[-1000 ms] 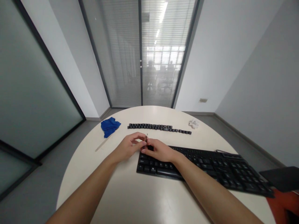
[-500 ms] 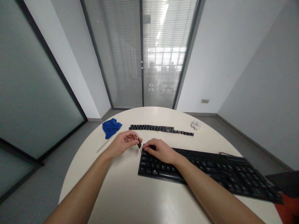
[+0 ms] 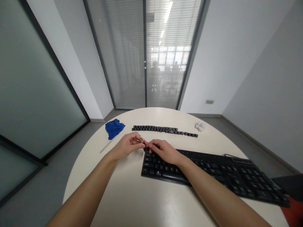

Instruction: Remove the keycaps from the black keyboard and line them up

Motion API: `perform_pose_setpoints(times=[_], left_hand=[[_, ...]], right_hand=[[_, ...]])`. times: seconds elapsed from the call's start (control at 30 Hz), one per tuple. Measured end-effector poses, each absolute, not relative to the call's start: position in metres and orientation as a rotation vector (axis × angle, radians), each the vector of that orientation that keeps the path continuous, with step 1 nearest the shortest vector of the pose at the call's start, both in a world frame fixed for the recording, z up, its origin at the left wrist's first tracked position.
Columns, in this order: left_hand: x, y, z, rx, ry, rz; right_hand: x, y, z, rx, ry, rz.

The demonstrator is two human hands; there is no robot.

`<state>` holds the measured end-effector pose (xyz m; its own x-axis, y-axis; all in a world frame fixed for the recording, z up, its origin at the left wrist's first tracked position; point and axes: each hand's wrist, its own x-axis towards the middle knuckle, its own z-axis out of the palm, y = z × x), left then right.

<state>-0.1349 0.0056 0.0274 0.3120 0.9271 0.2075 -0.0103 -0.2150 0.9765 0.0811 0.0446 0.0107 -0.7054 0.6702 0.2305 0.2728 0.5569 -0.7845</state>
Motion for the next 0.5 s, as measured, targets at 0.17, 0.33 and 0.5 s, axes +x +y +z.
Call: perform_pose_setpoints(times=[0.17, 0.33, 0.5], left_hand=[[-0.133, 0.005, 0.025, 1.534, 0.895, 1.110], [-0.129, 0.003, 0.025, 1.565, 0.924, 1.119], [-0.122, -0.003, 0.028, 1.693, 1.022, 1.039]], right_hand=[[0.082, 0.044, 0.011, -0.772, -2.276, 1.036], [0.080, 0.043, 0.012, -0.752, -2.270, 1.039], [0.081, 0.046, 0.008, -0.750, -2.283, 1.031]])
